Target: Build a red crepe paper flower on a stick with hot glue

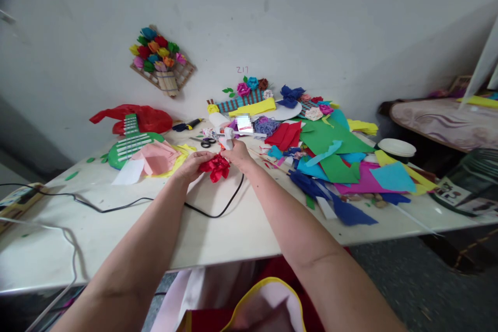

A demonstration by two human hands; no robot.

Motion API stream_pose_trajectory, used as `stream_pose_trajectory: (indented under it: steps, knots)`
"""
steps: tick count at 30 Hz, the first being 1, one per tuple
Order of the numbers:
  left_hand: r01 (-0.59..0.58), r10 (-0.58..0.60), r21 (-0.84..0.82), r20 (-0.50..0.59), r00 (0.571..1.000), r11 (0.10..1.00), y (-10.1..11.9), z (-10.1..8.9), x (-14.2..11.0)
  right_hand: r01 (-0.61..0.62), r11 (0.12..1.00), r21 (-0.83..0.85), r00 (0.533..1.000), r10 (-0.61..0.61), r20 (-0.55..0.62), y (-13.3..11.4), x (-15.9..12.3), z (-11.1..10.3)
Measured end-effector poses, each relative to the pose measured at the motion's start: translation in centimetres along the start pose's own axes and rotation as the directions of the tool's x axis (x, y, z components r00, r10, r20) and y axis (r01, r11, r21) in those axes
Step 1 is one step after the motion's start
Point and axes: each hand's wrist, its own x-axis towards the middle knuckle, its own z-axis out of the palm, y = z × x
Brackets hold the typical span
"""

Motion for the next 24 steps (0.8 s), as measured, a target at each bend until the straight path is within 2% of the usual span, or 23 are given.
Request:
stream_pose_trajectory:
  steps: [6, 11, 16, 24]
  knots:
    - [-0.010, 0.010, 0.023, 0.012, 1.000, 1.000, 0.18, 0.00, -0.16, -0.006, 1.000, -0.003, 1.000, 0.006, 0.000, -0.28, -0.10, -0.01]
    - [0.000, 0.000, 0.009, 0.001, 1.000, 1.000, 0.31, 0.12, -0.27, -0.044, 0.996, 0.074, 0.997, 0.039, 0.068, -0.51, -0.17, -0.24]
    - [0.003, -0.003, -0.005, -0.005, 1.000, 1.000, 0.24, 0.15, -0.22, -0.024, 0.989, 0.146, 0.994, 0.008, 0.112, -0.38, -0.15, -0.39]
    - [-0.043, 0.043, 0.010, 0.013, 0.999, 0.999, 0.27, 0.10, -0.27, 0.003, 0.996, 0.094, 0.993, -0.014, 0.119, -0.09, 0.09, -0.77]
